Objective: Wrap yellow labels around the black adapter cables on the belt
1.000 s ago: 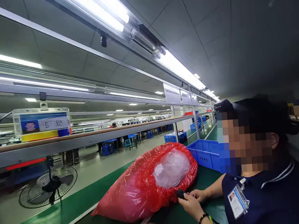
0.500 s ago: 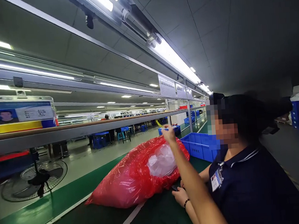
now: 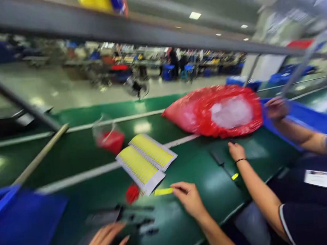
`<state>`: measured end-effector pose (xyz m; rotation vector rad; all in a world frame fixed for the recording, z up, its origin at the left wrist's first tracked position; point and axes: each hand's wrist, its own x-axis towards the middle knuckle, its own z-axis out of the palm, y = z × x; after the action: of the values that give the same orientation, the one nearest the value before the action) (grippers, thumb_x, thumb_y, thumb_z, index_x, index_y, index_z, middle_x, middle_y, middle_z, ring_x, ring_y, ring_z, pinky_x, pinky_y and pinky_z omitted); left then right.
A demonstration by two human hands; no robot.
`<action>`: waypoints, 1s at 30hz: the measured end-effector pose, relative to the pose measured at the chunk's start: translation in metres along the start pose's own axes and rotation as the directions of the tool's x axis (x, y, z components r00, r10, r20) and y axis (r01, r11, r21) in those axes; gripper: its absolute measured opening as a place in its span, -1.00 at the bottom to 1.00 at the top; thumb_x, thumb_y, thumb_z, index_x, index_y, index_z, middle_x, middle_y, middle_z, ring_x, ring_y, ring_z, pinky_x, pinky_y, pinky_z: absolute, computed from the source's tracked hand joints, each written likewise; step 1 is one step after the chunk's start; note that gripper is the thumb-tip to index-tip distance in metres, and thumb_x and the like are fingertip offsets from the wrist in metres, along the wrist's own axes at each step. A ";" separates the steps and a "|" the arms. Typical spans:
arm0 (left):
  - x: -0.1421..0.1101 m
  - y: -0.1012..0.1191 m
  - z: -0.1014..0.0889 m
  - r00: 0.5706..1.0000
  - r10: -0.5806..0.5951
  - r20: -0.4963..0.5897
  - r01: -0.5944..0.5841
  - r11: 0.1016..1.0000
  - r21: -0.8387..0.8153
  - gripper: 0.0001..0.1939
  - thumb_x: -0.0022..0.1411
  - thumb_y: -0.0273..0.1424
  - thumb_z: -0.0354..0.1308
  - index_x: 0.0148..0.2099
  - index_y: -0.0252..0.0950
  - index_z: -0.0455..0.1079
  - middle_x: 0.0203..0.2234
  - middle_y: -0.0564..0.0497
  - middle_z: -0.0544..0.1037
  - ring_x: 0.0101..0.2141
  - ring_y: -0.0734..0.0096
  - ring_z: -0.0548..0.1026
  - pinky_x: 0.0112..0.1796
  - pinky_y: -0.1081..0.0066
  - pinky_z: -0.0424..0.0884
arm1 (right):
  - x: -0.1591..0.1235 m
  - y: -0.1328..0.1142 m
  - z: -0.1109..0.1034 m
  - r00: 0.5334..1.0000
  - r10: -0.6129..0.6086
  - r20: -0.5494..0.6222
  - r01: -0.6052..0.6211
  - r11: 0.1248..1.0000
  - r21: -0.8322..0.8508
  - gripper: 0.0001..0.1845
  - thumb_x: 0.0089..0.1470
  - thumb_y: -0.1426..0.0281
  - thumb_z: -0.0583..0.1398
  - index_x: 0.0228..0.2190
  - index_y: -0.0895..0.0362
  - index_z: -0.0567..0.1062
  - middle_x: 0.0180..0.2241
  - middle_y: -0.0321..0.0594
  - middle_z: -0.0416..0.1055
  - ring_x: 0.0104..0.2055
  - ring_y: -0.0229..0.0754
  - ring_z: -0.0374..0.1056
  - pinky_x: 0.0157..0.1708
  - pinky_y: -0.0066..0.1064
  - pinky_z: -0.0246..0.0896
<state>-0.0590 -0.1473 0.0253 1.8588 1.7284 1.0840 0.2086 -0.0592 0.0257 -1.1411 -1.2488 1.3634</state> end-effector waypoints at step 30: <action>-0.020 0.064 0.021 0.778 -0.174 0.604 0.617 0.395 -0.680 -0.75 0.25 -0.22 0.20 -0.29 -0.33 0.38 -0.52 -0.02 0.54 -0.33 0.28 0.56 -0.21 0.34 0.40 | -0.053 -0.010 0.038 0.895 0.180 0.408 -0.315 0.903 0.292 -0.25 0.09 0.28 0.31 0.21 -0.03 0.10 0.04 -0.07 0.46 0.13 -0.04 0.35 0.10 -0.11 0.21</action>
<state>0.0004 -0.1729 0.0525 0.8303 0.9423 0.9249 0.1781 -0.1160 0.0402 -0.8314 -1.0723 1.9851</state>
